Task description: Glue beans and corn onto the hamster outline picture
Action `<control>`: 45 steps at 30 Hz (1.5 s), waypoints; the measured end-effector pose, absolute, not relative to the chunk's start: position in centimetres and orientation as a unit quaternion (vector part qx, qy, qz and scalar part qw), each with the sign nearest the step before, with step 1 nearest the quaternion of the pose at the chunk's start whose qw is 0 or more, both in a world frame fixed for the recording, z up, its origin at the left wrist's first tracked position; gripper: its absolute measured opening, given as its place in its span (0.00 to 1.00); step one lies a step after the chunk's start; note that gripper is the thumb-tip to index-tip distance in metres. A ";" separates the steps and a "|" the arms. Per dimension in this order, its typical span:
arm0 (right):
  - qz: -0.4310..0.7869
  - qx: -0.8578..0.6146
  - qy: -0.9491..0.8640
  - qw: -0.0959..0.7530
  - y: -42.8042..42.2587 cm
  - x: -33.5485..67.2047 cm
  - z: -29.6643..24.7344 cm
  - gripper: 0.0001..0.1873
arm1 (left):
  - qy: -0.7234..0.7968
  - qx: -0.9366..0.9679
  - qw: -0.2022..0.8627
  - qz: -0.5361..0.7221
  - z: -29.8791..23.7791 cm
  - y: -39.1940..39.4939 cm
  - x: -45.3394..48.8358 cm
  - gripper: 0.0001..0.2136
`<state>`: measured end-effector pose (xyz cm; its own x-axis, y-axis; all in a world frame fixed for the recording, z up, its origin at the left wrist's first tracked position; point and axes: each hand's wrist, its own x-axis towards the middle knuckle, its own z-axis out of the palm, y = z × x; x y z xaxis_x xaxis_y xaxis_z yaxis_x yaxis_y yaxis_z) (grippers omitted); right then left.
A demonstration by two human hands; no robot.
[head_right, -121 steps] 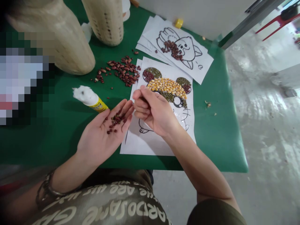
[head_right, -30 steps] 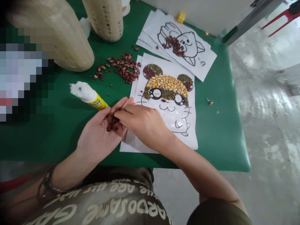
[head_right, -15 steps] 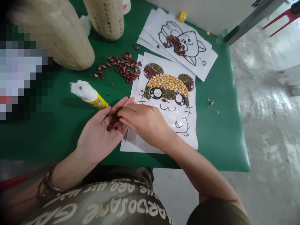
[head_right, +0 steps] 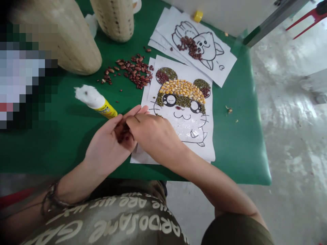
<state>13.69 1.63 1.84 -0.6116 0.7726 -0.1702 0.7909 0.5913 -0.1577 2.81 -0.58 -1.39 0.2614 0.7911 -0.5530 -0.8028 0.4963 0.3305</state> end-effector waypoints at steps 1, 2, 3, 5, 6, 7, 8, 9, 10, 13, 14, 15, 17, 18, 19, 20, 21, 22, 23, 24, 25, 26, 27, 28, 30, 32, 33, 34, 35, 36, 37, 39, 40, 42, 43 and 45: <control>-0.106 0.442 0.890 0.046 1.6 13.6 1.9 0.08 | 0.347 -0.004 0.792 0.502 -1.4 -0.6 2.8 0.18; -0.106 0.444 0.889 0.050 1.6 13.6 1.9 0.08 | 0.347 0.000 0.792 0.503 -1.5 -0.6 2.8 0.17; -0.110 0.445 0.887 0.053 1.6 13.6 1.9 0.08 | 0.346 0.002 0.791 0.504 -1.5 -0.6 2.8 0.17; -0.118 0.446 0.886 0.056 1.6 13.7 1.9 0.09 | 0.338 0.000 0.793 0.507 -1.6 -0.6 2.8 0.17; -0.123 0.443 0.886 0.055 1.7 13.7 1.8 0.09 | 0.334 -0.005 0.795 0.507 -1.6 -0.6 2.8 0.17; -0.128 0.442 0.887 0.051 1.7 13.7 1.7 0.08 | 0.330 -0.011 0.796 0.508 -1.5 -0.6 2.8 0.17; -0.132 0.442 0.886 0.044 1.8 13.7 1.7 0.08 | 0.325 -0.017 0.797 0.508 -1.5 -0.5 2.8 0.17; -0.137 0.444 0.885 0.035 1.8 13.7 1.6 0.08 | 0.321 -0.023 0.799 0.509 -1.5 -0.5 2.8 0.17; -0.145 0.448 0.882 0.025 1.9 13.7 1.5 0.07 | 0.317 -0.027 0.800 0.508 -1.4 -0.5 2.8 0.18; -0.194 0.447 0.873 -0.024 2.1 14.0 1.4 0.05 | 0.320 -0.034 0.798 0.510 -1.3 -0.4 2.8 0.19; -0.222 0.438 0.870 -0.051 2.3 14.2 1.3 0.05 | 0.325 -0.037 0.796 0.510 -1.3 -0.4 2.8 0.19; -0.258 0.428 0.862 -0.085 2.4 14.5 1.3 0.04 | 0.330 -0.043 0.793 0.511 -1.3 -0.3 2.9 0.19; -0.363 0.413 0.820 -0.159 2.8 15.0 1.2 0.02 | 0.339 -0.065 0.785 0.514 -1.3 -0.3 2.9 0.19; -0.434 0.406 0.779 -0.197 3.0 15.2 1.2 0.02 | 0.341 -0.079 0.781 0.517 -1.3 -0.2 2.9 0.19; -0.512 0.399 0.724 -0.233 3.2 15.4 1.2 0.02 | 0.340 -0.089 0.778 0.521 -1.2 -0.2 2.9 0.19; -0.589 0.388 0.658 -0.266 3.5 15.6 1.3 0.03 | 0.336 -0.096 0.775 0.526 -1.2 -0.2 2.9 0.18; -0.655 0.375 0.585 -0.296 3.8 15.8 1.3 0.05 | 0.333 -0.101 0.775 0.528 -1.1 -0.2 2.9 0.17; -0.705 0.364 0.514 -0.326 4.2 15.9 1.4 0.07 | 0.330 -0.103 0.777 0.527 -0.9 -0.2 2.9 0.17; -0.739 0.357 0.449 -0.354 4.5 15.9 1.5 0.08 | 0.330 -0.104 0.779 0.523 -0.7 -0.1 2.9 0.17; -0.760 0.356 0.389 -0.380 4.7 16.0 1.6 0.10 | 0.334 -0.107 0.781 0.516 -0.5 -0.1 2.9 0.17; -0.774 0.356 0.336 -0.401 5.0 15.9 1.6 0.11 | 0.343 -0.112 0.780 0.511 -0.3 -0.1 3.0 0.18; -0.785 0.357 0.289 -0.416 5.2 15.9 1.7 0.12 | 0.353 -0.117 0.777 0.508 -0.1 0.0 3.0 0.18; -0.794 0.355 0.248 -0.427 5.3 15.9 1.7 0.13 | 0.363 -0.120 0.773 0.507 0.1 0.1 3.1 0.18; -0.802 0.351 0.214 -0.432 5.4 15.9 1.7 0.13 | 0.373 -0.122 0.768 0.506 0.3 0.1 3.1 0.18; -0.813 0.341 0.171 -0.439 5.4 15.9 1.5 0.14 | 0.387 -0.125 0.761 0.506 0.6 0.3 3.2 0.18; -0.814 0.335 0.158 -0.448 5.4 15.9 1.3 0.14 | 0.396 -0.127 0.759 0.502 0.8 0.3 3.3 0.18; -0.813 0.334 0.159 -0.450 5.4 15.9 1.2 0.15 | 0.399 -0.127 0.758 0.500 0.8 0.4 3.3 0.18; -0.812 0.334 0.164 -0.449 5.4 15.9 1.0 0.17 | 0.401 -0.126 0.758 0.499 0.9 0.4 3.3 0.18; -0.811 0.337 0.172 -0.445 5.4 15.9 0.9 0.19 | 0.404 -0.126 0.757 0.498 0.9 0.4 3.4 0.18; -0.811 0.343 0.182 -0.438 5.3 15.9 0.8 0.21 | 0.406 -0.125 0.757 0.497 1.0 0.4 3.4 0.18; -0.809 0.351 0.197 -0.429 5.3 15.9 0.7 0.23 | 0.407 -0.125 0.756 0.498 1.0 0.3 3.4 0.18; -0.797 0.372 0.242 -0.410 5.0 15.8 0.6 0.24 | 0.406 -0.127 0.755 0.500 1.0 0.3 3.5 0.18; -0.785 0.384 0.274 -0.402 4.9 15.8 0.6 0.23 | 0.403 -0.129 0.755 0.501 1.0 0.3 3.5 0.18; -0.744 0.402 0.358 -0.395 4.4 15.8 0.6 0.18 | 0.395 -0.131 0.756 0.506 0.9 0.3 3.5 0.18; -0.716 0.408 0.409 -0.392 4.2 15.7 0.7 0.15 | 0.390 -0.131 0.756 0.510 0.8 0.2 3.4 0.18; -0.639 0.420 0.521 -0.379 3.7 15.6 0.8 0.13 | 0.383 -0.129 0.756 0.515 0.5 0.2 3.3 0.18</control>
<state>15.64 3.67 0.83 -0.3598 0.9220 -0.1433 -0.0465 -0.1711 -0.9842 3.34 0.17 0.49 0.1762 0.6803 -0.7115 -0.8772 0.4365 0.2001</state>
